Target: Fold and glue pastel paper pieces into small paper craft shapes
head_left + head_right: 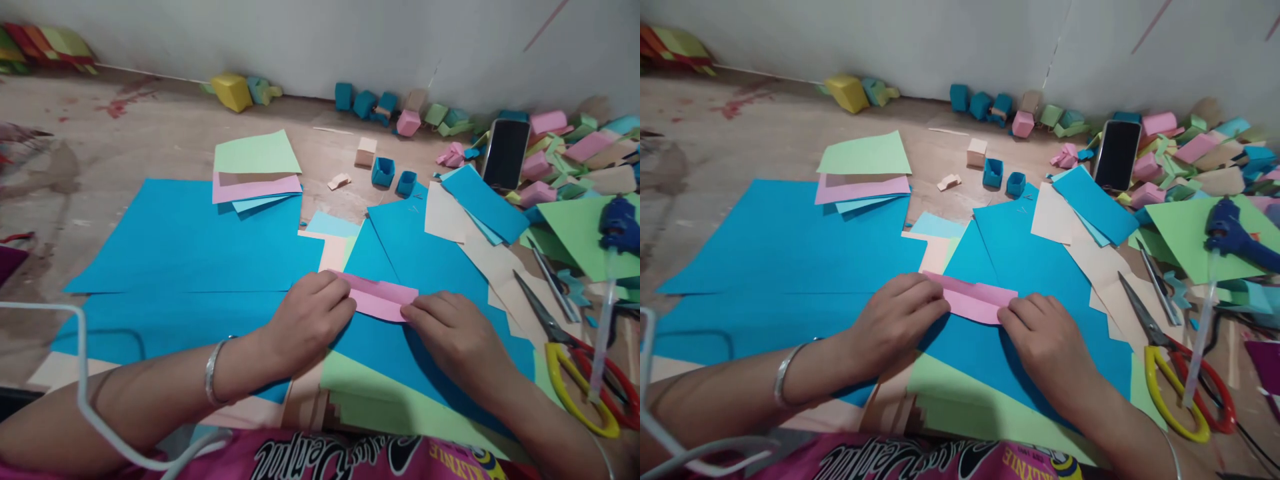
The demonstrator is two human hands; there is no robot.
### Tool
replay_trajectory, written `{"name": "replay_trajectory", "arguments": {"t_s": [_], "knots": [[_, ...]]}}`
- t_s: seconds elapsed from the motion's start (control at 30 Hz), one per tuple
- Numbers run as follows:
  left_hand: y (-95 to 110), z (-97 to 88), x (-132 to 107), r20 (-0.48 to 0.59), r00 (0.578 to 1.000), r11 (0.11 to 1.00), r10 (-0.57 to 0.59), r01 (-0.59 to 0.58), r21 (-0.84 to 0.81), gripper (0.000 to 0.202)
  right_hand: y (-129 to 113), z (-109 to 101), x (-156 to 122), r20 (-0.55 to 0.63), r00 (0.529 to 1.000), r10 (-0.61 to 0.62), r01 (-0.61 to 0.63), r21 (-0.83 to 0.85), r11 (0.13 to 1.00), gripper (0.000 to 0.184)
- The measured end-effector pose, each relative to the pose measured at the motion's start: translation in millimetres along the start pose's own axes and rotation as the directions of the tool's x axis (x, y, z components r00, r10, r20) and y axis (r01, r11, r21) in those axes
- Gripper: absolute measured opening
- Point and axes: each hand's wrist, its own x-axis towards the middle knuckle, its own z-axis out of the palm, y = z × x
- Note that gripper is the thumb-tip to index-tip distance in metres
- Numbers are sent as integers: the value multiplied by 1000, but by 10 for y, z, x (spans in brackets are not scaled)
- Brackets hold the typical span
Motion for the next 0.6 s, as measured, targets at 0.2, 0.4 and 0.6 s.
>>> {"name": "replay_trajectory", "arguments": {"t_s": [0.2,0.4,0.6], "knots": [[-21,68,-16,50,997,995,-59,63,-83,25,-39,-23,53,-14,999,34,-33,40,999,15],[17,55,-15,96,994,994,-48,57,-95,29,-125,30,101,-19,997,70,-67,140,988,19],[31,80,10,122,988,985,-90,107,-137,27,-142,62,105,37,979,202,-205,257,944,22]]}}
